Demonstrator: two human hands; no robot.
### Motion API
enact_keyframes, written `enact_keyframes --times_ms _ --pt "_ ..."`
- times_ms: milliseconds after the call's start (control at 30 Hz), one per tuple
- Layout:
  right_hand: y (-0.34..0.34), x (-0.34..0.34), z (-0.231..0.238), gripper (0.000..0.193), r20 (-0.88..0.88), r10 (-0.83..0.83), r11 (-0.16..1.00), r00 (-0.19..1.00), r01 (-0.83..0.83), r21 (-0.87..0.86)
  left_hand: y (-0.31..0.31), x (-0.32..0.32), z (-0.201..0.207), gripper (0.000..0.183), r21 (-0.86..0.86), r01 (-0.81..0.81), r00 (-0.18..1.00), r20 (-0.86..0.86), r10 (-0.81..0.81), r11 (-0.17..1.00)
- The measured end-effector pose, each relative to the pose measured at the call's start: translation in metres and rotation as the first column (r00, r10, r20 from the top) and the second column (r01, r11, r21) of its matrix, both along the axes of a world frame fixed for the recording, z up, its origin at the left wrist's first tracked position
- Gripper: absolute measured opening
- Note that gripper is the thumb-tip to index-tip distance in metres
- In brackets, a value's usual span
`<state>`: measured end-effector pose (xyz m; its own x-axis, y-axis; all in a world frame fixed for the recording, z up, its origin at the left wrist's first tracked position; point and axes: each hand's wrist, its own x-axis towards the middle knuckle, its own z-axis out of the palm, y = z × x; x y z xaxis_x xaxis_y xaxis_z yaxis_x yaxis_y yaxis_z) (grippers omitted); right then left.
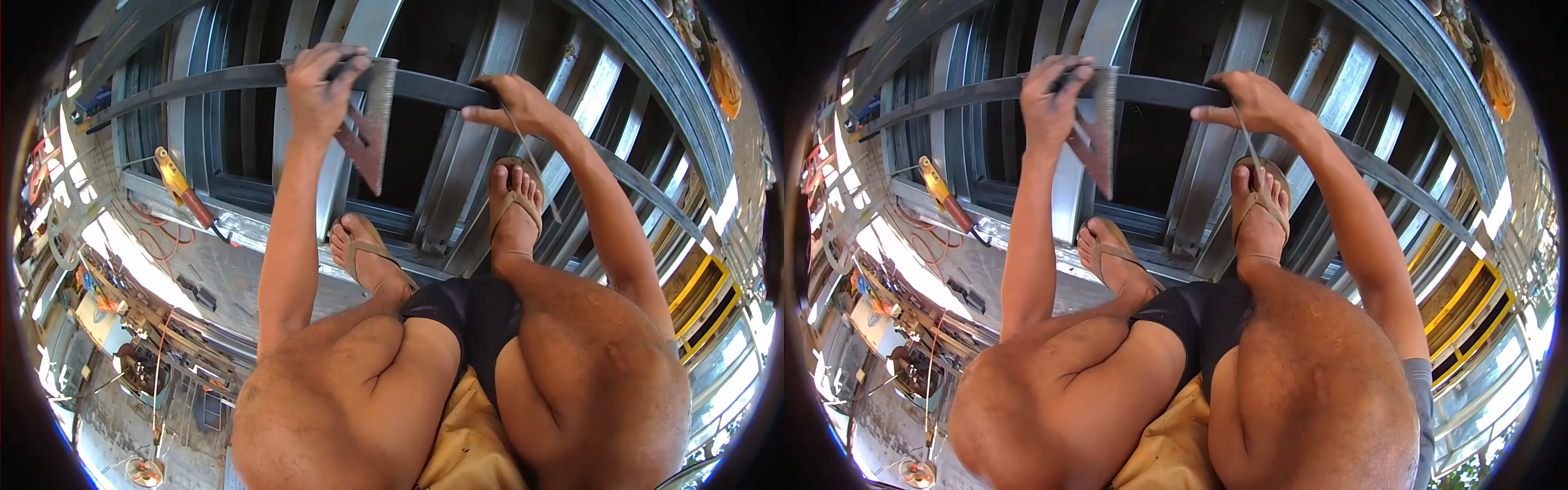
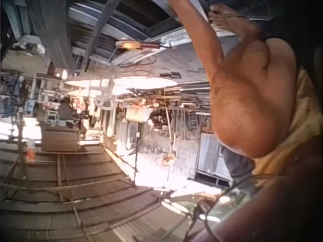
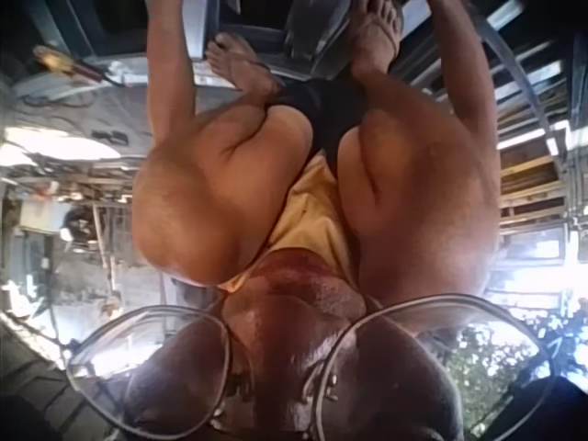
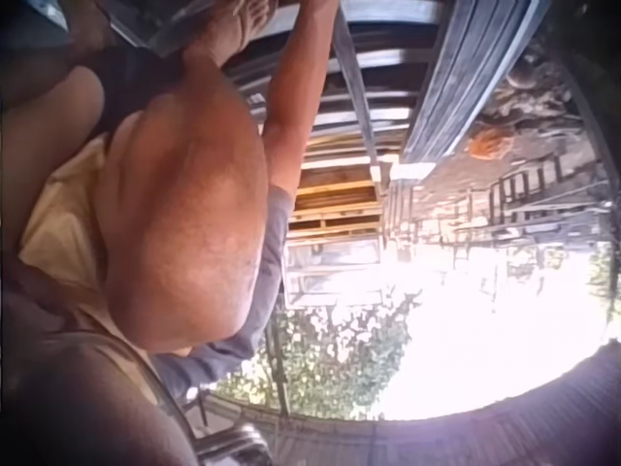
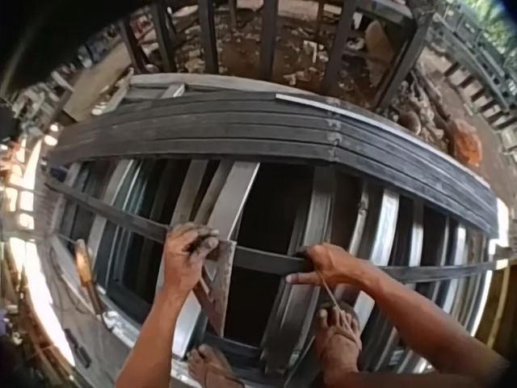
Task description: The person measures metal beams with a tape measure, aligns a triangle ruler, and marks cutting lines using a metal rod before handling an angle grinder.
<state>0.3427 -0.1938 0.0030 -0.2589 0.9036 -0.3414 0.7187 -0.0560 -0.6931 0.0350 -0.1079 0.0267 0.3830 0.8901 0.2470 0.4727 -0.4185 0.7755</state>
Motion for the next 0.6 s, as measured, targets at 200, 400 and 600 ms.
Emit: enact_keyframes --times_ms 200,400,600 --pt "0.017 -0.006 -0.007 0.081 -0.046 0.063 0.928 0.997 -0.075 -0.365 -0.016 -0.041 0.030 0.020 -0.207 -0.090 0.957 0.253 0.142 0.974" --pt "0.012 -0.008 -0.013 0.079 0.098 0.076 0.937 0.992 -0.037 -0.347 -0.040 -0.053 0.037 0.021 -0.313 -0.081 0.923 0.335 0.189 0.946" --pt "-0.007 -0.033 0.027 0.066 0.260 0.060 0.992 0.964 -0.027 -0.127 -0.067 -0.052 0.038 0.020 -0.363 -0.098 0.979 0.130 0.155 0.927"
